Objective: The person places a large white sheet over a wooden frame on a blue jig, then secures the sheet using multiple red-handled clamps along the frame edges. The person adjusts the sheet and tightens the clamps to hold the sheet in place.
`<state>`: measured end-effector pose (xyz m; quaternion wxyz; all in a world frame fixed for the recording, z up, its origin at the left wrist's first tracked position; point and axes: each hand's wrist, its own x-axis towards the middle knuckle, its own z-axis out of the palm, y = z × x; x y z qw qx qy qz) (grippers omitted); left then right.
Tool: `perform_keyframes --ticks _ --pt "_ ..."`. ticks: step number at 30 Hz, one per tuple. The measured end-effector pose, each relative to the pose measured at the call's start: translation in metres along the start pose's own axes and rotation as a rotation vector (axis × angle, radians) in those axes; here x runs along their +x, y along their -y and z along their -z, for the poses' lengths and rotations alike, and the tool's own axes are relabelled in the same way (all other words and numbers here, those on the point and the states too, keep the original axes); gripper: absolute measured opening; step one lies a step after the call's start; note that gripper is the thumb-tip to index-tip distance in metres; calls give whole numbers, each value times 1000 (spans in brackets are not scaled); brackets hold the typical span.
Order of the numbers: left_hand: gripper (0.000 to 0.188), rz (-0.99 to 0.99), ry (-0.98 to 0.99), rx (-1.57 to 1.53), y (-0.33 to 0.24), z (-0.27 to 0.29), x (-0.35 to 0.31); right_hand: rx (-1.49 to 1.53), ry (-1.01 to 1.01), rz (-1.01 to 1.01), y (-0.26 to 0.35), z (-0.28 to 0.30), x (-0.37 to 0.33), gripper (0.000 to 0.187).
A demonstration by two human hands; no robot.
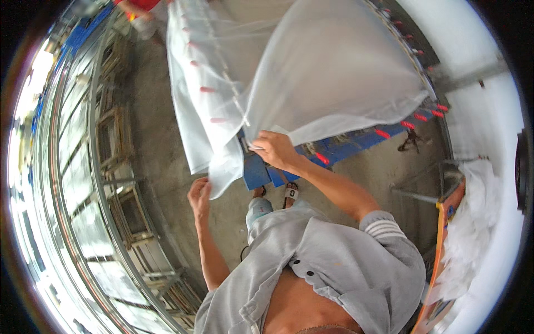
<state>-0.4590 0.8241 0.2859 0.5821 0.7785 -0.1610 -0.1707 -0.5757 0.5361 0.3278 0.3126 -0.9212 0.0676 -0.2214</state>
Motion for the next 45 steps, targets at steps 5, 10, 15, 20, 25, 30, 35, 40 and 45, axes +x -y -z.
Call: perform_keyframes --ticks 5,10,15,20,25,30,35,40,45 --pt "19 -211 -23 335 2 -29 12 37 -42 -70 -7 -17 -10 8" --pt "33 -275 -67 218 -24 -107 57 148 -112 -9 -15 2 5 9" --pt "54 -257 3 459 -22 -184 90 326 -7 -383 -19 29 14 15" --pt "22 -220 -118 370 13 -214 131 320 -43 -434 -43 41 30 17" --pt "8 -148 145 207 32 -164 97 205 318 -500 -70 42 15 21" --pt "11 -104 238 408 36 -152 13 14 646 -466 -95 13 -62 23" --pt "8 -216 73 444 24 -153 6 31 782 -534 -87 9 -66 36" --pt "9 -218 -26 286 -22 -131 28 -302 -34 -115 -37 -29 -10 44" --pt "14 -134 -128 219 -65 -104 78 -361 -170 195 -78 -54 54 28"
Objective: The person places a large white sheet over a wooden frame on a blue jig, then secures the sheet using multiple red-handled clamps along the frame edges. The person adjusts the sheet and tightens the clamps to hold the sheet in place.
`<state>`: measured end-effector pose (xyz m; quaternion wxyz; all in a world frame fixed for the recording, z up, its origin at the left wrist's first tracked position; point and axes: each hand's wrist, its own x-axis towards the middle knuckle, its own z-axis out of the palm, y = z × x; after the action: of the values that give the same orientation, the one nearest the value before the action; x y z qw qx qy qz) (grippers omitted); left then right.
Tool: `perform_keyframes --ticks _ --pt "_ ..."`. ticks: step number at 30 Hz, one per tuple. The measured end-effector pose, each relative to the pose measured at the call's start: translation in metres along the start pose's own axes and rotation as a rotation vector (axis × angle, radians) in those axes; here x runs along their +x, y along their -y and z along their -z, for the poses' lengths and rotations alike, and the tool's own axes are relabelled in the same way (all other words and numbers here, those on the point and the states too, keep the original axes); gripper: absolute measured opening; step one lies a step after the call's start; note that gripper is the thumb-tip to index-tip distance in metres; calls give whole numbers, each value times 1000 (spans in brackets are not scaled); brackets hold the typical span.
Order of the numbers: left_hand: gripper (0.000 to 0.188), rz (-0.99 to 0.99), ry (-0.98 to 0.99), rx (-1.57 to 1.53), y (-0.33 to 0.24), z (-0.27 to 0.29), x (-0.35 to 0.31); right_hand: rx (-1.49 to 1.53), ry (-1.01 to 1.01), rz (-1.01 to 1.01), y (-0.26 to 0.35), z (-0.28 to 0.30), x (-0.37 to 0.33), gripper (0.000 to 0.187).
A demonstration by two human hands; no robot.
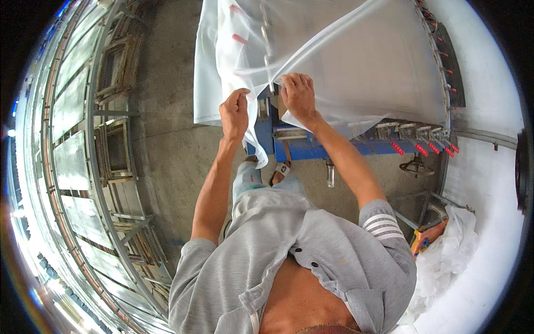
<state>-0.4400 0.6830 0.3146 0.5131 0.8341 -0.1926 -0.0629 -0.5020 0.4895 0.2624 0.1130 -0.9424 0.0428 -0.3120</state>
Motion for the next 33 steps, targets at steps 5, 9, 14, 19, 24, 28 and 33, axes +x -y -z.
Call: perform_keyframes --ticks 5,9,14,19,24,28,33 --pt "8 -38 -17 -55 14 10 34 341 414 197 -28 15 65 19" --pt "9 19 -52 -86 28 5 50 612 782 93 -40 8 95 20" --pt "11 1 74 124 26 10 29 249 440 358 -28 14 96 15" --pt "25 -243 65 292 33 -13 -76 907 871 -247 52 88 -62 23" --pt "24 -295 -50 404 49 -34 -114 364 804 -675 68 0 -233 27" --pt "29 -365 -60 452 45 -34 -111 207 557 -761 65 -30 -233 23" --pt "19 -512 -89 276 46 -78 -84 253 336 -922 10 -38 -264 10"
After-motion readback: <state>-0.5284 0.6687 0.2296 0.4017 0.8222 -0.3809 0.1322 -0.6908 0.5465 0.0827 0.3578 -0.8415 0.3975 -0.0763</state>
